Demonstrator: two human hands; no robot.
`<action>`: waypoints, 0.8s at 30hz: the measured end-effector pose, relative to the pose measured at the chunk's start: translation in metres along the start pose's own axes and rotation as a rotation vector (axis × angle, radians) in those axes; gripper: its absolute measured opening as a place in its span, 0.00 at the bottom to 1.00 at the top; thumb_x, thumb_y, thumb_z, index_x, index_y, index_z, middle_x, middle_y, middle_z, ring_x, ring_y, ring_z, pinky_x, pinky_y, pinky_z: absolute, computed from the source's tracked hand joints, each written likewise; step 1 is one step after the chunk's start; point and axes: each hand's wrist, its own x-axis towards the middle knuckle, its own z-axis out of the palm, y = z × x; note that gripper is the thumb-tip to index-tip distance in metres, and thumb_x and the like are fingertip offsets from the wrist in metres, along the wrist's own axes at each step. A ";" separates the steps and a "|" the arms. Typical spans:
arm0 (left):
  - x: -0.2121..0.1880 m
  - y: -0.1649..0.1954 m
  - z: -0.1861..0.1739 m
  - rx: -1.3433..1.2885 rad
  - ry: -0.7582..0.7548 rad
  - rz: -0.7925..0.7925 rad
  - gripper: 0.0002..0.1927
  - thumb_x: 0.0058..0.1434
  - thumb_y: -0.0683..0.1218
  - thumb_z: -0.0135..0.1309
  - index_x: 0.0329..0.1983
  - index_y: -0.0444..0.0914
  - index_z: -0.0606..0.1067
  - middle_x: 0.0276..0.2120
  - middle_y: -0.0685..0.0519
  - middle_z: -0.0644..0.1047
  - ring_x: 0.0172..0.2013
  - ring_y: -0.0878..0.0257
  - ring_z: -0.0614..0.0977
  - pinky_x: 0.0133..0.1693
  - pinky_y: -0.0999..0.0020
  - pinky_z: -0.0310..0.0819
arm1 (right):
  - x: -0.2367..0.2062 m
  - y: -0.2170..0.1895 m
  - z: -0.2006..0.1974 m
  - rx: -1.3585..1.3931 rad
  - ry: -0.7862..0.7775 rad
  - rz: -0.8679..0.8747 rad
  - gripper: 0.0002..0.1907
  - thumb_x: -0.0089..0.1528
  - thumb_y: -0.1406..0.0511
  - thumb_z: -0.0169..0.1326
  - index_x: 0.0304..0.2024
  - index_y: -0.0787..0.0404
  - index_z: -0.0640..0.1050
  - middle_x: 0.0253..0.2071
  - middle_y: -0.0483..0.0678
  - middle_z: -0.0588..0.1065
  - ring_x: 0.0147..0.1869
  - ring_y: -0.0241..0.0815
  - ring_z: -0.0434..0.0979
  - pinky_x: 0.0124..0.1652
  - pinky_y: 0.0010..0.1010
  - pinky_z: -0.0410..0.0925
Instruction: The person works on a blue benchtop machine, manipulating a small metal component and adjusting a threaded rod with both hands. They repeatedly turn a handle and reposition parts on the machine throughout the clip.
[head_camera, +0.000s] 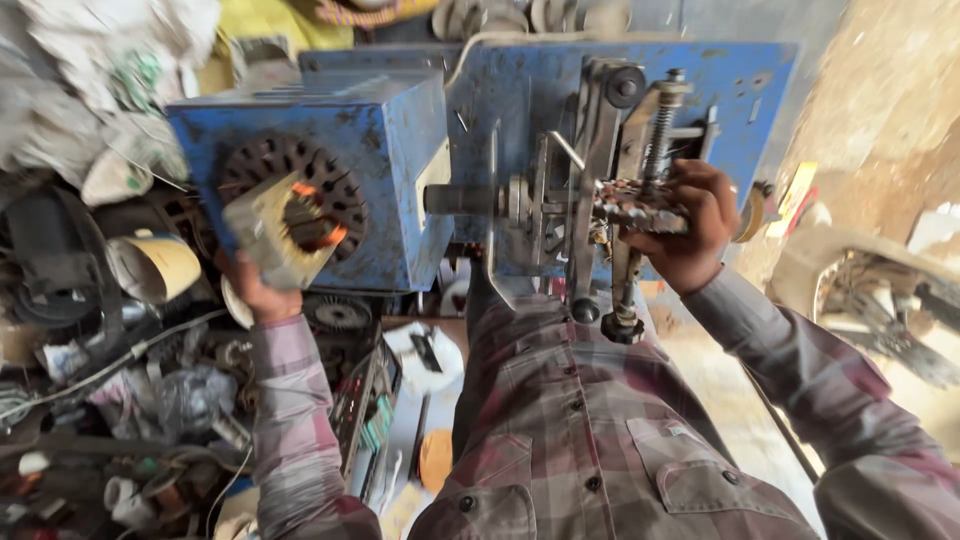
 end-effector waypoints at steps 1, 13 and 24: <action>-0.002 0.003 0.000 0.004 0.000 -0.012 0.38 0.63 0.58 0.64 0.69 0.36 0.66 0.64 0.47 0.71 0.64 0.53 0.74 0.66 0.51 0.70 | 0.000 0.003 0.002 0.007 0.008 -0.019 0.37 0.53 0.49 0.73 0.46 0.67 0.69 0.50 0.60 0.71 0.60 0.64 0.77 0.53 0.51 0.73; -0.018 0.013 0.000 0.034 -0.010 -0.092 0.38 0.63 0.56 0.62 0.70 0.36 0.64 0.65 0.46 0.71 0.64 0.52 0.74 0.66 0.53 0.70 | -0.021 0.003 0.002 0.013 0.032 0.002 0.36 0.50 0.47 0.72 0.42 0.65 0.70 0.44 0.56 0.71 0.57 0.62 0.76 0.54 0.52 0.74; 0.012 -0.006 0.024 0.019 0.056 0.048 0.35 0.63 0.55 0.64 0.67 0.33 0.67 0.57 0.47 0.74 0.55 0.54 0.77 0.58 0.55 0.73 | -0.009 -0.008 0.003 -0.036 0.121 -0.007 0.30 0.48 0.59 0.77 0.41 0.66 0.72 0.50 0.59 0.74 0.52 0.58 0.77 0.49 0.44 0.71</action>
